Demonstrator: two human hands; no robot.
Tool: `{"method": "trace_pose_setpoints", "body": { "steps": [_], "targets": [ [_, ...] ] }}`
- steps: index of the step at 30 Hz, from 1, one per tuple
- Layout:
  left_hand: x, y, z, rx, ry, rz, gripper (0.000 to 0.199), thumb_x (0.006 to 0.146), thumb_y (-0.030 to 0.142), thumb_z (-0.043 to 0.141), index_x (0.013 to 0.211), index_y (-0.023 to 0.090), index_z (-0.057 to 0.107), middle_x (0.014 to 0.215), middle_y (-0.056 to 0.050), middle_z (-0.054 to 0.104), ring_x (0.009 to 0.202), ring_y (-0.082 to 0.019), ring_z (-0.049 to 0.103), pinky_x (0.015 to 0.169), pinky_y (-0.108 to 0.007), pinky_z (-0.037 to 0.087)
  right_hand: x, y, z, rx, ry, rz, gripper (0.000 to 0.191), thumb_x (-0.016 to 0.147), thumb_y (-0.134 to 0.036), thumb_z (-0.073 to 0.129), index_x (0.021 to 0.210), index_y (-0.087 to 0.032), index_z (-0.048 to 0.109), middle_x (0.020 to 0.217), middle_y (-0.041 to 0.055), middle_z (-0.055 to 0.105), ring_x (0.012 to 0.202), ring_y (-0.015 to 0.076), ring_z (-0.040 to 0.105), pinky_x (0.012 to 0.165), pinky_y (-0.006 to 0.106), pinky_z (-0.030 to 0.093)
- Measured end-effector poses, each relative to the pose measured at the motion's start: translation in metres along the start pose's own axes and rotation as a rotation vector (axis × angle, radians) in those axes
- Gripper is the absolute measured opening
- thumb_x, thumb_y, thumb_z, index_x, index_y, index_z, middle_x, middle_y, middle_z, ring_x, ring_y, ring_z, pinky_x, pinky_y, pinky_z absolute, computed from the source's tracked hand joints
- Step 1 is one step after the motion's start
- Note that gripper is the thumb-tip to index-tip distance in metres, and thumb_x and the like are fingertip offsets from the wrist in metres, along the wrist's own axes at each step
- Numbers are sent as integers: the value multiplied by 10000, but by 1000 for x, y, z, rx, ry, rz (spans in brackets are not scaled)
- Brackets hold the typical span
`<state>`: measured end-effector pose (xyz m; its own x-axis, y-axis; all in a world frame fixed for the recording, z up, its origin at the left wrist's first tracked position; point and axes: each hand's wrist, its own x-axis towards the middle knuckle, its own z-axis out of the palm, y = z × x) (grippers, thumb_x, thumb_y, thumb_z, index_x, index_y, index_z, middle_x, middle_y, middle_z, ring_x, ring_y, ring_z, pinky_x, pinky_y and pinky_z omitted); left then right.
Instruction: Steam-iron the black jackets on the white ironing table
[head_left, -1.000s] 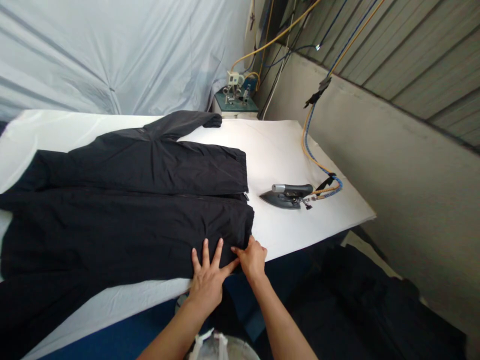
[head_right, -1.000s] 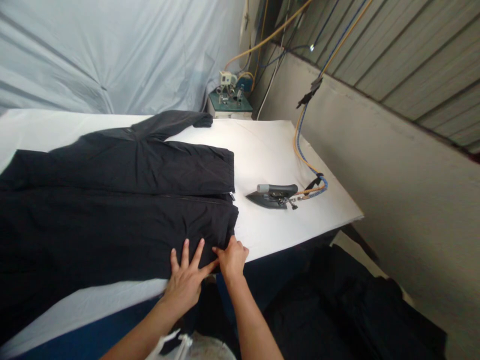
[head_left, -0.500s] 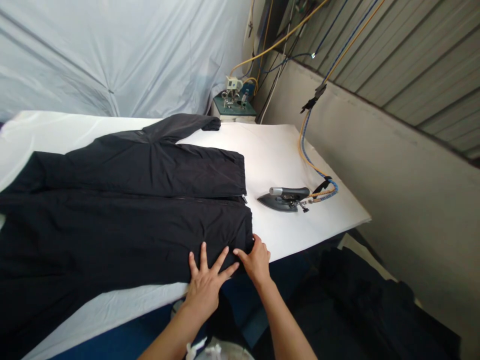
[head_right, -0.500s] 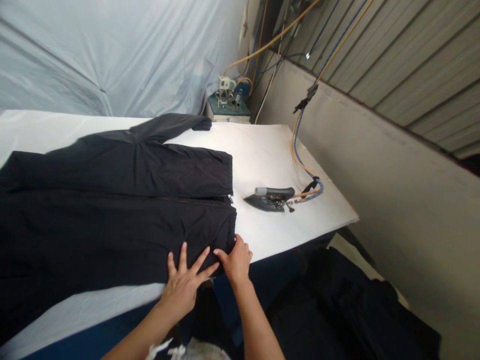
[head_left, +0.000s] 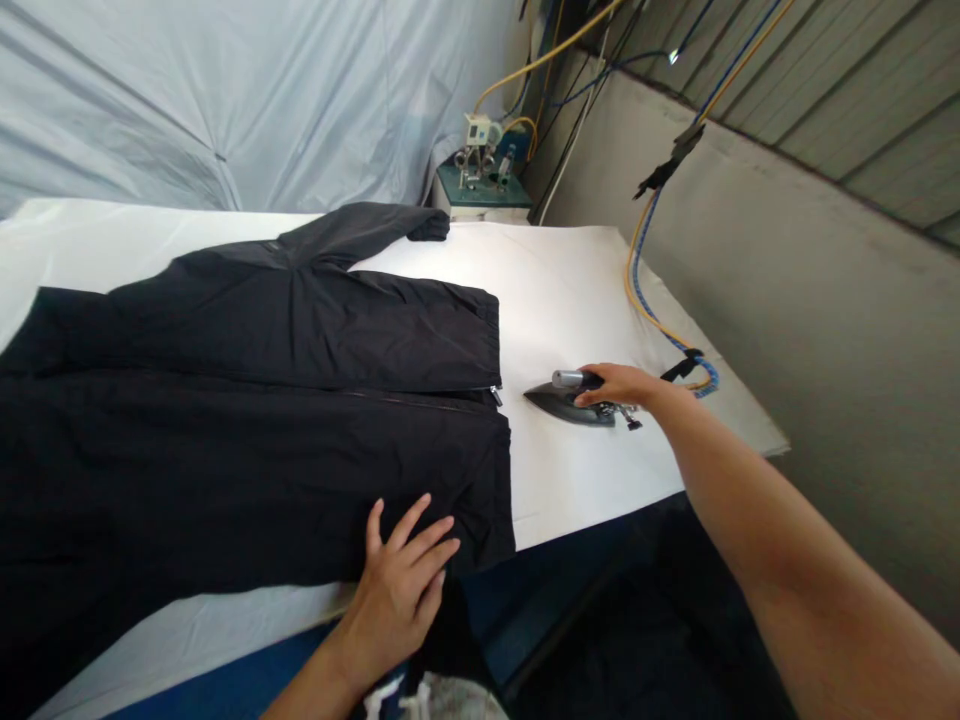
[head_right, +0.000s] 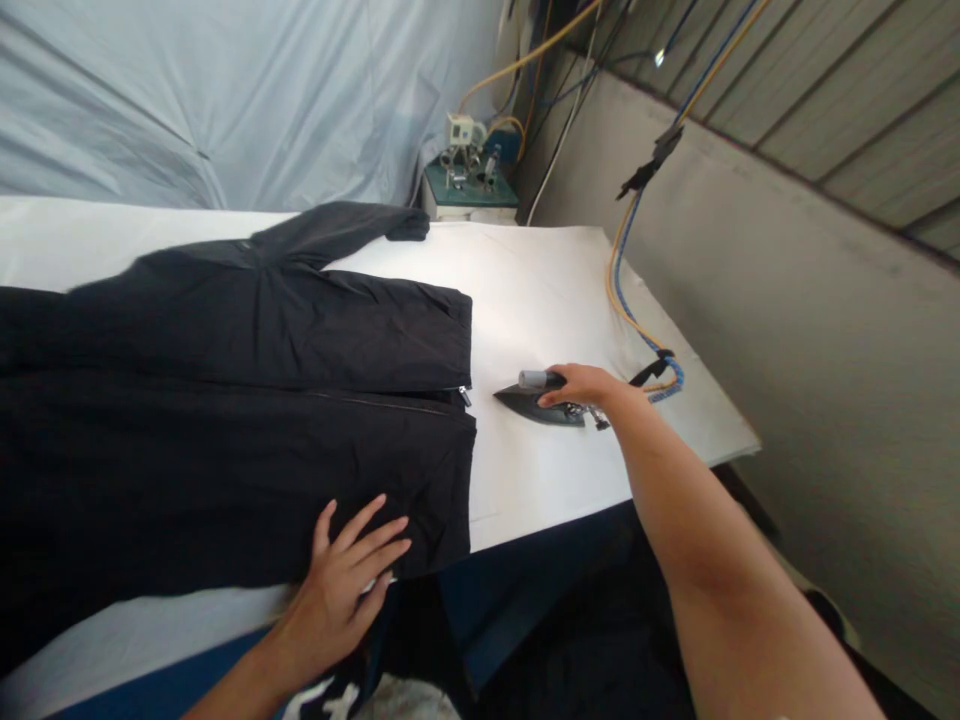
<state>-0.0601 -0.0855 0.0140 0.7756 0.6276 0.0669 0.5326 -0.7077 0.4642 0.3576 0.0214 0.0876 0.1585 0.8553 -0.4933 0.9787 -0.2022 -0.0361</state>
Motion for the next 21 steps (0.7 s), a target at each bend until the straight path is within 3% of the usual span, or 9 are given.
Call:
{"method": "trace_pose_setpoints", "body": {
  "steps": [2,4,7,10,12,15,18,21],
  "targets": [
    [26,-6,-7,-77,63,66,367,843,133,364,1085,282,596,1155,-5,608,1202,-182,404,1059,-490,207,10,0,-4,53,-83,-21,531,620,-494,662,1051,-186,617,938,74,660,795,195,587,656,274,391],
    [62,-11,-11,-96,33,111,355,847,154,397,1137,282,558,1225,-23,558,1222,-180,376,1038,-466,251,16,-4,-4,41,-112,-2,460,621,-495,655,957,-181,655,845,54,666,731,182,584,618,268,377],
    [119,-15,-10,-13,-146,199,467,763,245,581,1204,352,474,1382,-37,383,1308,-278,210,991,-670,63,8,-12,-5,11,-56,84,458,632,-563,614,860,-170,669,768,63,657,682,191,576,578,272,361],
    [154,-17,-8,39,-313,279,317,680,310,679,986,337,601,1205,-18,523,1228,-283,314,913,-724,-95,-28,-26,-12,40,63,172,484,670,-610,550,866,-179,651,788,92,659,689,216,584,552,276,355],
    [163,-19,-9,44,-349,286,251,665,313,692,905,308,620,1074,-6,565,1148,-251,385,943,-700,-76,-66,-41,-18,72,119,227,470,692,-610,519,886,-197,632,787,100,658,691,236,590,543,284,353],
    [161,-25,-16,0,-350,261,400,666,336,685,1049,342,567,1209,-27,496,1189,-268,339,959,-695,-18,-133,-73,-18,118,97,296,420,677,-604,532,881,-244,606,717,81,652,667,261,597,531,298,342],
    [152,-39,-25,-9,-300,141,603,667,389,668,1224,377,436,1395,-43,317,1273,-312,215,986,-668,39,-189,-114,0,164,4,304,338,630,-572,595,816,-290,597,689,56,656,672,277,606,544,310,336],
    [146,-56,-30,58,-199,-12,775,644,492,653,1325,331,320,1398,-105,297,1259,-342,225,998,-633,94,-219,-159,27,186,-81,309,274,620,-537,624,756,-302,590,705,35,666,692,275,618,571,317,356]
  ]
}}
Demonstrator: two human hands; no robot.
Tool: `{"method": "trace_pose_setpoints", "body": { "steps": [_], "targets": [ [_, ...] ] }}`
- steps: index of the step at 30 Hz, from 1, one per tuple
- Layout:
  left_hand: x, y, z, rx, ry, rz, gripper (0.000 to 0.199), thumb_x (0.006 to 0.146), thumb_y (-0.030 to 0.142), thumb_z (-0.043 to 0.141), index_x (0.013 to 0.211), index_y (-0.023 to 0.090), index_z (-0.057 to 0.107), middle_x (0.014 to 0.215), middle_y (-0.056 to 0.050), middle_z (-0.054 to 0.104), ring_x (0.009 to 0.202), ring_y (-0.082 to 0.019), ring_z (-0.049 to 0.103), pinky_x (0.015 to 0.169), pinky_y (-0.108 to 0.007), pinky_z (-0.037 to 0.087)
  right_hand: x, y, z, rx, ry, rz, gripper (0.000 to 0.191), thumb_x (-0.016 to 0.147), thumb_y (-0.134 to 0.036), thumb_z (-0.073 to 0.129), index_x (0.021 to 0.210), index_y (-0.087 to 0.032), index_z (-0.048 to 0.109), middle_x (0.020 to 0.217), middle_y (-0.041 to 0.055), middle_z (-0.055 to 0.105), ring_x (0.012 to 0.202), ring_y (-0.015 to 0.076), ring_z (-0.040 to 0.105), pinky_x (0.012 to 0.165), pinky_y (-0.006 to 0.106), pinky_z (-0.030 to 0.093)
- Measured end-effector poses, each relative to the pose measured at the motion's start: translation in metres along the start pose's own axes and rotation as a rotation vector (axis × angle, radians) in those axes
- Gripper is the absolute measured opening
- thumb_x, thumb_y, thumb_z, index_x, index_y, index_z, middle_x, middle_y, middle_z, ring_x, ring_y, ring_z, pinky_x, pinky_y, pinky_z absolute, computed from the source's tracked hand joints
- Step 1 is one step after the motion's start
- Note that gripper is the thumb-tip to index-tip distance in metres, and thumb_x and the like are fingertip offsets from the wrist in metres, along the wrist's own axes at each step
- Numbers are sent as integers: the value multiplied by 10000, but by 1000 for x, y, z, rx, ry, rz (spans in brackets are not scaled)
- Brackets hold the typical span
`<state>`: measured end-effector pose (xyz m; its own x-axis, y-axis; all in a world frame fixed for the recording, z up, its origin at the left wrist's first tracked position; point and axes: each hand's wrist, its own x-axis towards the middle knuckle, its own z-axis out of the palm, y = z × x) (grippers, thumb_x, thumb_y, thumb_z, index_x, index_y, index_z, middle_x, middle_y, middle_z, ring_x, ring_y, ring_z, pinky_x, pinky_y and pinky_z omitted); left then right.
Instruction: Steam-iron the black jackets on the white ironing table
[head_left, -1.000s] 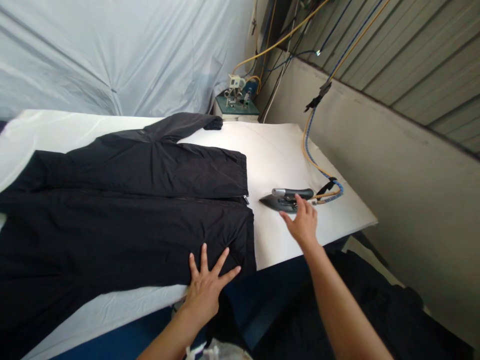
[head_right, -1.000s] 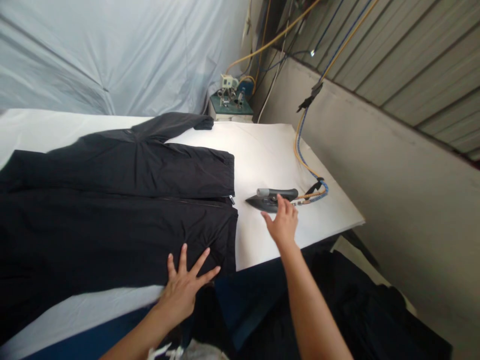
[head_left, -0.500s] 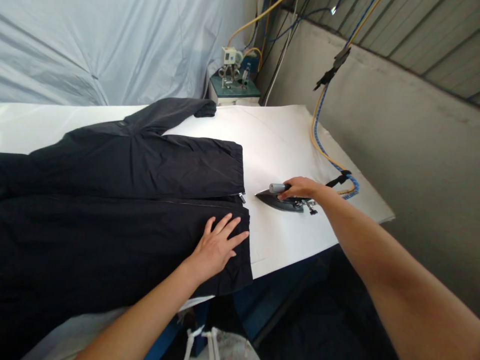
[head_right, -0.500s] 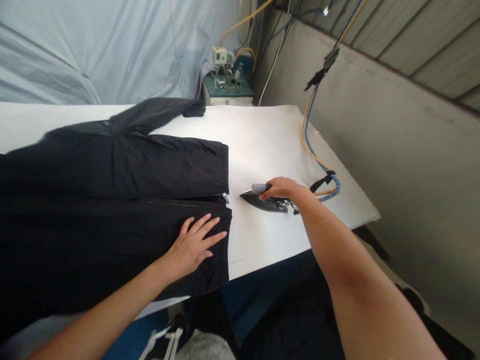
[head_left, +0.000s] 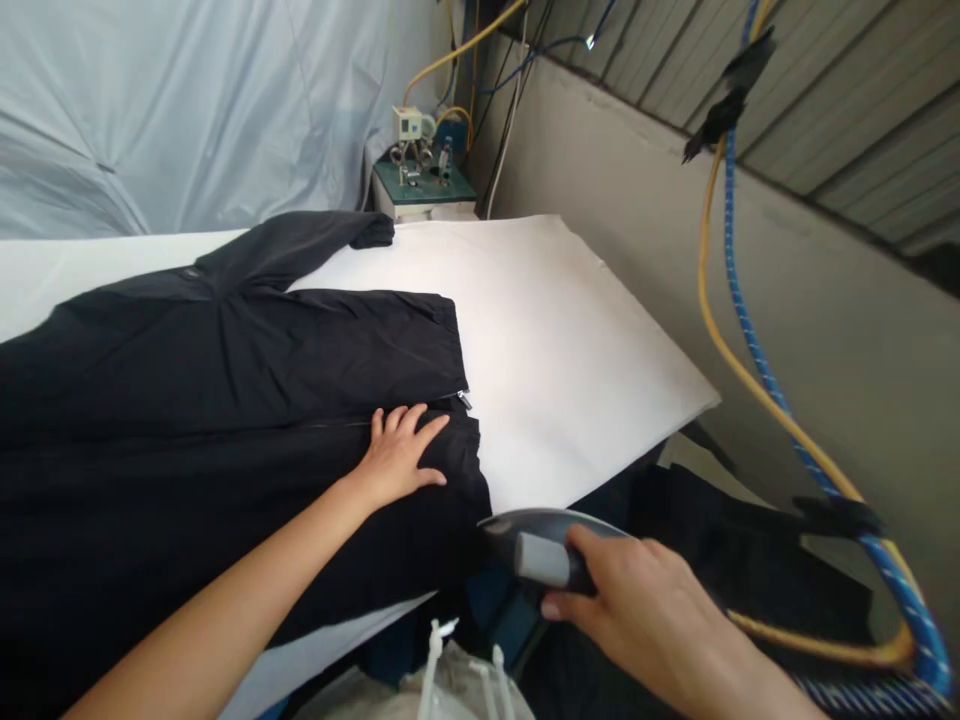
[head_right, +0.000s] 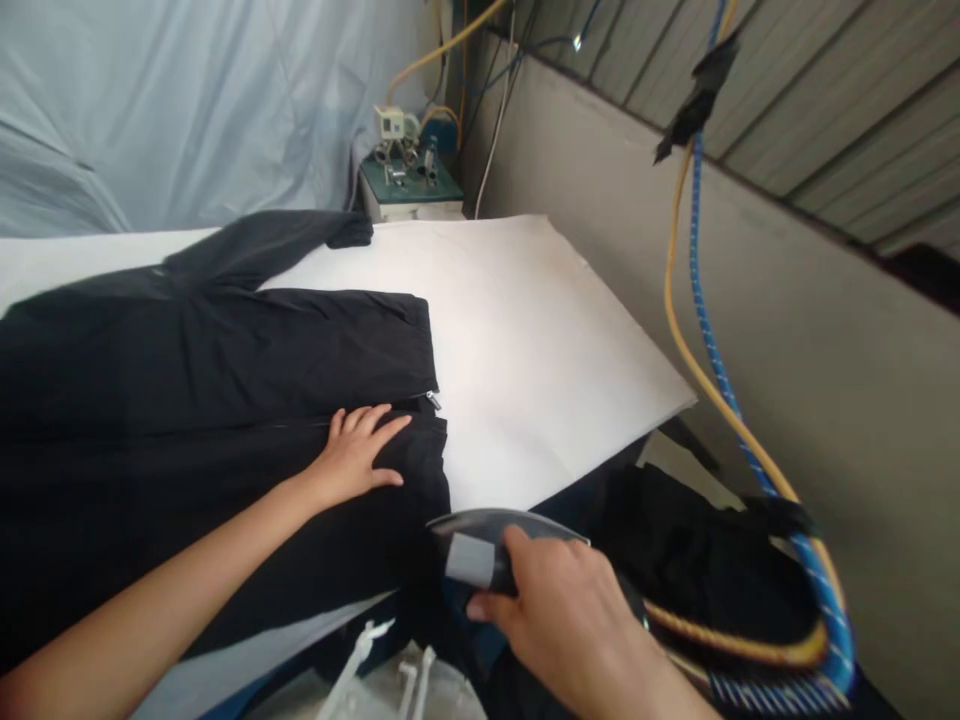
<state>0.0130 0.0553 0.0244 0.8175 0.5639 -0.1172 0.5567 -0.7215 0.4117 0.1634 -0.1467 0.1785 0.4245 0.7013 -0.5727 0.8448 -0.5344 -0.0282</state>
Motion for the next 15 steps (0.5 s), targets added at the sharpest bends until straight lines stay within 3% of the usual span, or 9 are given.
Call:
{"method": "trace_pose_setpoints", "body": {
  "steps": [3,8,11,15],
  "targets": [
    [-3,-11,7,9,47,-47,885,635,576,613,1372,264,235,1299,-148,405,1188,-342,313,974,-641,126,-17,-37,30,-16,-53,36,270,634,-526,621,764,-291,590,718,32,674,727,282,630,594,323,384],
    [-9,-14,24,14,214,-3,767,673,550,599,1311,203,355,1127,-136,502,1090,-302,388,982,-591,157,-11,-92,58,-30,-39,89,335,671,-531,595,841,-243,612,824,73,692,802,293,634,651,339,416],
    [-13,-15,28,-14,263,8,662,711,497,590,1276,212,395,1115,-118,506,1080,-282,395,999,-559,151,1,-100,67,-40,-23,160,386,681,-542,579,888,-220,629,863,104,690,819,298,633,661,348,428],
    [-14,-18,28,-39,295,38,641,731,446,594,1292,224,377,1171,-113,494,1122,-276,376,1019,-539,129,14,-88,72,-67,-18,252,403,682,-549,569,893,-215,652,883,124,689,829,312,633,671,375,442]
  ]
}}
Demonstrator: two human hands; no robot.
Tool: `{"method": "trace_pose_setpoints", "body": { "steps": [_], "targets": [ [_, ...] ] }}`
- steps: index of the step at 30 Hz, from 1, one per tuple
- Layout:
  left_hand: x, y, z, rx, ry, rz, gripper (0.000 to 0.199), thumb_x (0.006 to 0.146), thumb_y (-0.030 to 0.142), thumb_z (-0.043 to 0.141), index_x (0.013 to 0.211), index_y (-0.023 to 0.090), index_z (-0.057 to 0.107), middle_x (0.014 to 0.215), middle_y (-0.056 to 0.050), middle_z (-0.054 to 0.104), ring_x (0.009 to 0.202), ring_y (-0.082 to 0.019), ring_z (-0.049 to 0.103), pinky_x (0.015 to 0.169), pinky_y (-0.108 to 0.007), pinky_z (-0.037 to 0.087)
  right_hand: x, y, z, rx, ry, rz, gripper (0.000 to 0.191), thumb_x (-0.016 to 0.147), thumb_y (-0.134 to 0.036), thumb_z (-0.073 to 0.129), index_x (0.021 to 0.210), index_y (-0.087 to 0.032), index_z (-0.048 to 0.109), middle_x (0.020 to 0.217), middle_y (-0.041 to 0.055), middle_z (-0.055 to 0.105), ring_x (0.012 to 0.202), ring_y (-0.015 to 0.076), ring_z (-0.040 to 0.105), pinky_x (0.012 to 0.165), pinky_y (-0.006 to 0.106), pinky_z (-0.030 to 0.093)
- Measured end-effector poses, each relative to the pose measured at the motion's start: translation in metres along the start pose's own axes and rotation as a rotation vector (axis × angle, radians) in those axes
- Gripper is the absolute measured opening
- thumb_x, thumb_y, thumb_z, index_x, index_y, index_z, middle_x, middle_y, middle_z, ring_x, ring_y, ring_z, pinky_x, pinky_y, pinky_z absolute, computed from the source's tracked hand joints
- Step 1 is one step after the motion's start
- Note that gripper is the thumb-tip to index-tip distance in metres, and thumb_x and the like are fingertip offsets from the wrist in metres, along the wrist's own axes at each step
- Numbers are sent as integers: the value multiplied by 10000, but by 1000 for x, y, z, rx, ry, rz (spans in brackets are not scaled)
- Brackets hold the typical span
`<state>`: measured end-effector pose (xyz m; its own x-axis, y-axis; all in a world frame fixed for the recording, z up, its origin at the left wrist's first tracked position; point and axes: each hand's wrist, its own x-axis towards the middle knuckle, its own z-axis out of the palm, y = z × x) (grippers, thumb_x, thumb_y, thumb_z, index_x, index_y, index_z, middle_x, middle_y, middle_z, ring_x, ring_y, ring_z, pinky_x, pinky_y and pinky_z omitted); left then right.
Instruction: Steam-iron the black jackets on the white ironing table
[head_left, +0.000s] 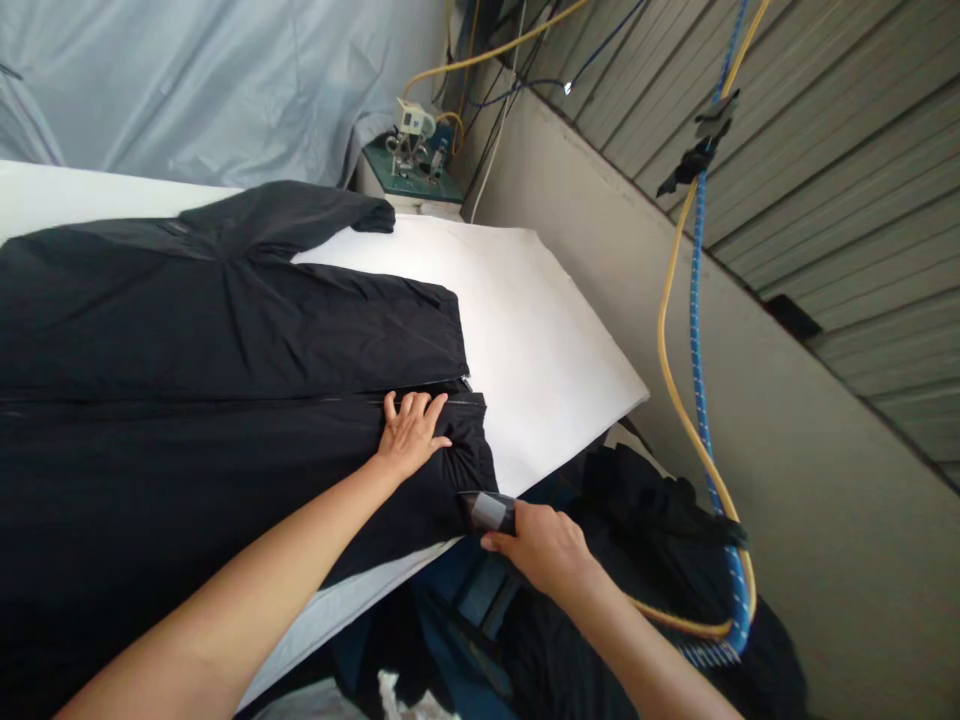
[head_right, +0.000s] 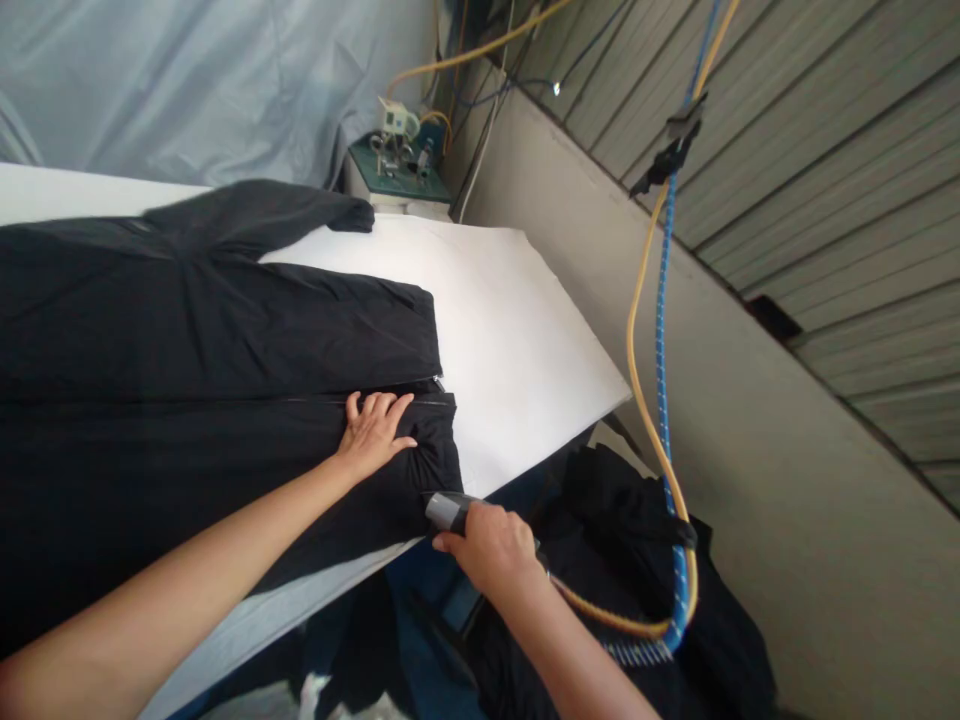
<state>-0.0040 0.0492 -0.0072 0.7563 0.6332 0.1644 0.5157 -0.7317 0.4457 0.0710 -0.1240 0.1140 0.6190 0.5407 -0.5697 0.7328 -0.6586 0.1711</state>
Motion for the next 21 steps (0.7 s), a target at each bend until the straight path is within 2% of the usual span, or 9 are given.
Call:
{"method": "trace_pose_setpoints", "body": {
  "steps": [3,5,7,9,10,12,15,18,21],
  "targets": [
    [1,0,-7,-14,17,5,653,738,410,596,1313,216,354,1247,-125,458,1174,-290,339,1024,-550,110,5,7,1,-20,-3,30,417,666,-563,575,866,-209,667,889,134,689,836,322,633,678,385,445],
    [-7,0,-19,-40,47,21,585,751,338,589,1287,217,392,1276,-112,445,1197,-282,325,1029,-532,114,4,9,0,-23,-1,27,420,659,-564,579,866,-210,671,892,135,690,842,328,631,677,387,445],
    [-27,2,-34,-107,53,76,405,781,249,538,1184,234,494,1216,-71,508,1156,-240,379,1013,-475,181,0,10,-4,-15,-3,12,416,653,-554,589,896,-226,670,888,119,693,846,325,631,672,381,443],
    [-59,4,-45,-194,-2,146,260,813,190,460,1035,257,577,1073,-24,594,1044,-191,468,953,-424,255,-5,10,-10,-3,-5,-6,416,644,-544,603,929,-247,666,873,99,696,844,316,633,668,368,441],
    [-78,6,-47,-224,-45,165,247,821,178,433,987,266,594,1015,-8,619,993,-179,496,923,-417,272,-7,8,-12,1,-5,-19,420,639,-544,609,937,-254,665,863,91,697,840,310,634,666,362,440],
    [-115,7,-45,-231,-109,150,266,814,175,425,984,276,603,1007,-5,638,972,-190,515,894,-434,271,-9,4,-15,3,-13,-47,431,628,-556,615,936,-258,666,853,85,697,830,300,635,663,352,440],
    [-157,4,-29,-155,-127,110,408,783,154,434,1152,297,535,1174,-20,589,1080,-231,474,927,-470,214,-6,-5,-14,-28,-34,-75,449,618,-579,612,924,-257,674,866,89,697,834,300,635,663,353,447],
    [-174,-3,-14,-90,-125,168,571,770,122,415,1301,331,377,1295,3,501,1166,-221,414,989,-462,144,2,-8,-7,-58,-52,-56,452,620,-586,606,929,-264,679,869,89,697,839,299,636,659,352,455],
    [-176,-7,-10,-72,-107,188,596,783,132,404,1337,333,312,1326,14,471,1189,-210,391,1009,-450,116,9,-4,-3,-62,-64,-42,462,622,-590,601,941,-264,677,872,89,693,835,285,638,660,341,461]
  ]
}}
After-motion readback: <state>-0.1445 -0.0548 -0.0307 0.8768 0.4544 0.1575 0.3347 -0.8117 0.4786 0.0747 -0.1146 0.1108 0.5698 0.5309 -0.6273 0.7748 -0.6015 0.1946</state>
